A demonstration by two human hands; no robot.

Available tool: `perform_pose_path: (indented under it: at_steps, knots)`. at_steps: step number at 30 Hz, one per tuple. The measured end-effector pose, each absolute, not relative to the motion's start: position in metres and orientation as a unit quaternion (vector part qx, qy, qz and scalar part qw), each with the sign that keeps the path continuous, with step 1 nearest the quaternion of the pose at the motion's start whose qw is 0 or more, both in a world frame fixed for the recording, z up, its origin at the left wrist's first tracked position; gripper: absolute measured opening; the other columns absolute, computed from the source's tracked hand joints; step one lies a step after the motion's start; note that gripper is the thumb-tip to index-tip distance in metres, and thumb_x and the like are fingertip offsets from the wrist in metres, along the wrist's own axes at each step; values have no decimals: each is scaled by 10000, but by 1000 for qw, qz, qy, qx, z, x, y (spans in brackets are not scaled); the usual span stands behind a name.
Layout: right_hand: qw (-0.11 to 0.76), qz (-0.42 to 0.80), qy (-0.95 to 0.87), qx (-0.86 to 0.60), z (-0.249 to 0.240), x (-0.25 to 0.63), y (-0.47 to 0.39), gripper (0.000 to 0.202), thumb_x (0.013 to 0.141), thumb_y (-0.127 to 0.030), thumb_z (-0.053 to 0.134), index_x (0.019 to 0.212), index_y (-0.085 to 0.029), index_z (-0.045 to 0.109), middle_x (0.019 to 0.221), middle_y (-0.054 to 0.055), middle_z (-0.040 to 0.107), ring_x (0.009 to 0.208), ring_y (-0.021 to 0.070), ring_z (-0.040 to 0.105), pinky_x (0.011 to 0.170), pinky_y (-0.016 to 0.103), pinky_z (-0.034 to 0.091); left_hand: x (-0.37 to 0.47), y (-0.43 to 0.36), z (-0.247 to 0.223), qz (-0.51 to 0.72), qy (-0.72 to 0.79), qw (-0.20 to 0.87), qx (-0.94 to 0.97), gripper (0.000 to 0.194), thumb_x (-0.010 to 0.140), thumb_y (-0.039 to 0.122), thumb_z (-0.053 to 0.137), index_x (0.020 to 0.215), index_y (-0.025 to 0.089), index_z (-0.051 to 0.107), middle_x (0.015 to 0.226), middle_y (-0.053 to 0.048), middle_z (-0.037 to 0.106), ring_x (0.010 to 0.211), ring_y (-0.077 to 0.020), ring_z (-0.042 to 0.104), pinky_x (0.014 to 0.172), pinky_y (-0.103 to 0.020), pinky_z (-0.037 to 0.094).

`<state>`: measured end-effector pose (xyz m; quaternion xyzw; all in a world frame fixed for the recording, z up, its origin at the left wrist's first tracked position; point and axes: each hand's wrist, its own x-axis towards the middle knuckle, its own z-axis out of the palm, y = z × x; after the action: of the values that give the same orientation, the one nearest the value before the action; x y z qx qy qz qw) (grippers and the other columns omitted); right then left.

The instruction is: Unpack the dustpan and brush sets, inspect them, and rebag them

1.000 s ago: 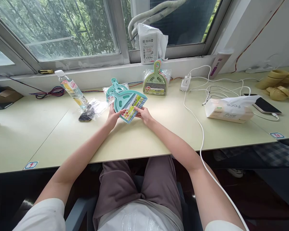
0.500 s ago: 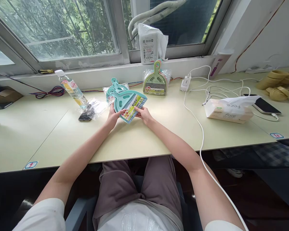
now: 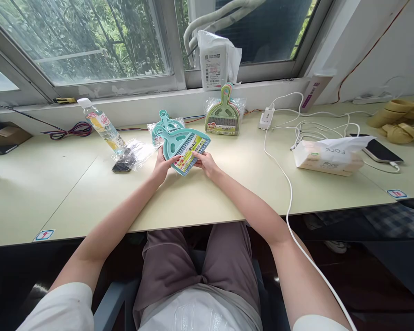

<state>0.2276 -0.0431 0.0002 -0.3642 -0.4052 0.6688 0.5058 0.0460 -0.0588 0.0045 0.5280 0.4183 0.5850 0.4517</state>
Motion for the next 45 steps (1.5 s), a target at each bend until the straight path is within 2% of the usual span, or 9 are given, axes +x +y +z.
perform_pose_path:
  at_steps: [19, 26, 35, 39, 45]
  knots:
    - [496, 675, -403, -369, 0, 228, -43, 57, 882, -146, 613, 882, -149, 670, 903, 60, 764, 804, 162, 722, 865, 343, 582, 44, -55, 0, 584, 417, 446, 535, 867, 633, 375, 843, 1362, 280, 383, 1290, -96, 561, 1234, -299, 544, 1035, -503, 471]
    - [504, 675, -392, -369, 2, 227, -43, 71, 886, -127, 588, 892, -145, 656, 889, 54, 758, 755, 150, 712, 806, 327, 594, 44, -54, -1, 585, 421, 446, 530, 876, 622, 376, 849, 1357, 281, 384, 1267, -92, 574, 1204, -293, 567, 1008, -495, 495]
    - [505, 673, -383, -382, 5, 226, -45, 128, 930, -232, 537, 926, -156, 639, 873, 45, 751, 723, 140, 699, 779, 313, 596, 45, -56, 2, 580, 423, 441, 538, 862, 637, 374, 837, 1357, 280, 374, 1283, -94, 566, 1221, -295, 555, 1016, -498, 487]
    - [503, 668, -396, -379, 3, 227, -44, 92, 891, -232, 605, 934, -161, 645, 909, 49, 756, 758, 145, 709, 802, 316, 596, 45, -56, 2, 581, 426, 439, 537, 863, 628, 371, 840, 1350, 273, 377, 1275, -94, 573, 1208, -296, 565, 1018, -500, 485]
    - [495, 659, -420, -379, -3, 227, -42, 141, 794, -192, 724, 916, -154, 663, 935, 61, 760, 792, 165, 719, 795, 334, 610, 45, -55, 0, 585, 422, 432, 542, 849, 636, 377, 834, 1344, 278, 377, 1281, -90, 568, 1207, -294, 566, 1023, -503, 479]
